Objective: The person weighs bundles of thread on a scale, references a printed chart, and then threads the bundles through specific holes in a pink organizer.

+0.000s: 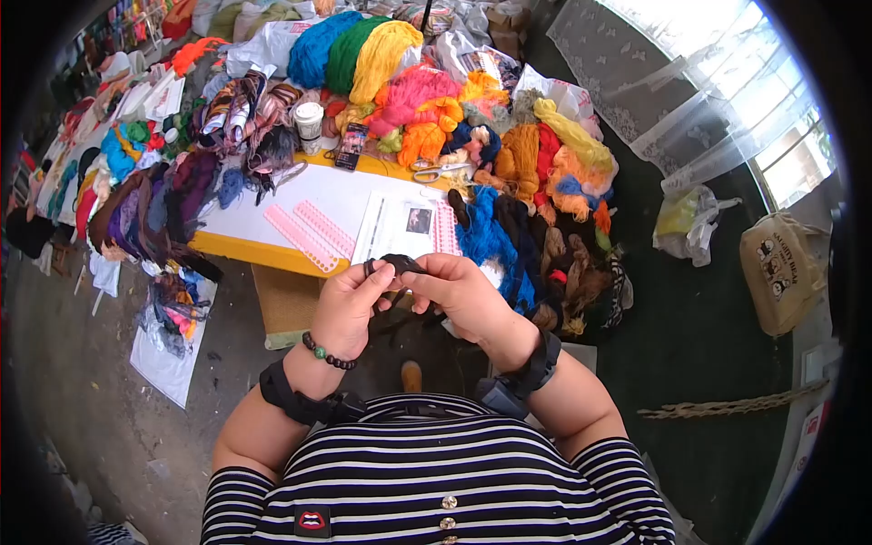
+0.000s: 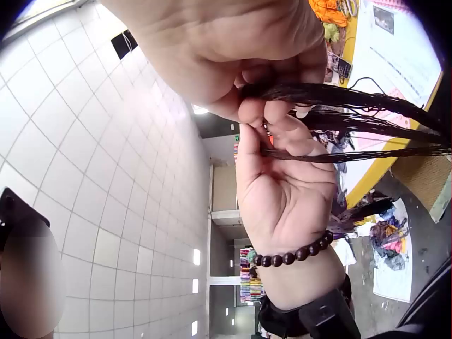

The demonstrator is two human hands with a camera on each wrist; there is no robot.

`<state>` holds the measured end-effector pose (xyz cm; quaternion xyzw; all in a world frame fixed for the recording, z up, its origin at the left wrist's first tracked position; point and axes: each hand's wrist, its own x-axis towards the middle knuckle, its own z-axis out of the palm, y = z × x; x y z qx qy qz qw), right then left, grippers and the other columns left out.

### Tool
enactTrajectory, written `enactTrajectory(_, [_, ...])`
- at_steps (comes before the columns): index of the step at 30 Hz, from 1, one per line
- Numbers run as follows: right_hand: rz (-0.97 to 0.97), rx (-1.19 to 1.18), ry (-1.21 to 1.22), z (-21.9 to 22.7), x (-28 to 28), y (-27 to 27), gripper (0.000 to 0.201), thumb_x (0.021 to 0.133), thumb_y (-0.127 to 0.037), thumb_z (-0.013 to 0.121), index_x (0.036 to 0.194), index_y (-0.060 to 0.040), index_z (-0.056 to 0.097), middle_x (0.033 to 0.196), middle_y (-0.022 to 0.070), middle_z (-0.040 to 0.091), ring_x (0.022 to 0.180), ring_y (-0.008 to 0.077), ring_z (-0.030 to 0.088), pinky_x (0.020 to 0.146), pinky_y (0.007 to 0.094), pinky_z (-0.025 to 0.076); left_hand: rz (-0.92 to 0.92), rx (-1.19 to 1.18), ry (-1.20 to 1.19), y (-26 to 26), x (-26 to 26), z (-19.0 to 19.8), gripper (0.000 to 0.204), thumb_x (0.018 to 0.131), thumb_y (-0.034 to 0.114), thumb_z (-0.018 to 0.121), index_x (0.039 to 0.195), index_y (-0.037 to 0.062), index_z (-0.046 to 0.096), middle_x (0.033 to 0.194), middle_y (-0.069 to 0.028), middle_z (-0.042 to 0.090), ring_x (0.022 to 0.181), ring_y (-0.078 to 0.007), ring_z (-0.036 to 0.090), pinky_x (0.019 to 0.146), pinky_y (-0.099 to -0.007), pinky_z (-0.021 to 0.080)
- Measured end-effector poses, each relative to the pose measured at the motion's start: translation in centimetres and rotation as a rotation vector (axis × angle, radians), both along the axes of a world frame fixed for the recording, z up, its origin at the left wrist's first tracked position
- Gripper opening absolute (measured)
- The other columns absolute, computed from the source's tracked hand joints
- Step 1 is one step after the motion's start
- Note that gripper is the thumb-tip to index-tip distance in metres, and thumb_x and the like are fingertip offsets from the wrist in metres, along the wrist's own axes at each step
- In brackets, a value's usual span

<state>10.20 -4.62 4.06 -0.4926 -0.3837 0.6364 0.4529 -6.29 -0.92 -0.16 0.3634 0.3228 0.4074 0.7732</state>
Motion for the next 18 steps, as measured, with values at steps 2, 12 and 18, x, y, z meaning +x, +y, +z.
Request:
enactTrajectory(2, [0.0,0.007,0.0,-0.1,0.0,0.1,0.014,0.089,-0.009,0.059,0.096,0.0022,0.065,0.088,0.0038,0.066,0.065,0.0071,0.051,0.061,0.0204,0.043,0.023,0.031,0.017,0.1,0.1,-0.3,0.015,0.092,0.017,0.059,0.098,0.0063,0.066,0.088,-0.0002,0.067,0.079,-0.0054,0.059,0.065,-0.0203,0.043])
enactTrajectory(12, [-0.014,-0.007,0.055,-0.5,0.9,0.5,0.01,0.088,-0.009,0.062,0.094,-0.0025,0.066,0.079,-0.0018,0.062,0.063,0.0047,0.054,0.058,0.0181,0.041,0.084,0.024,0.06,0.4,0.4,-1.1,0.014,0.091,0.013,0.058,0.098,0.0049,0.067,0.091,-0.0016,0.068,0.081,-0.0075,0.061,0.067,-0.021,0.046])
enactTrajectory(18, [-0.013,0.025,0.001,-1.8,0.8,0.9,0.011,0.088,-0.008,0.062,0.093,0.001,0.065,0.078,0.0003,0.062,0.063,0.0062,0.053,0.06,0.0199,0.043,0.057,0.03,0.033,0.6,0.2,-0.6,0.016,0.091,0.015,0.06,0.099,0.0025,0.066,0.09,-0.0023,0.067,0.078,-0.0071,0.061,0.068,-0.0203,0.047])
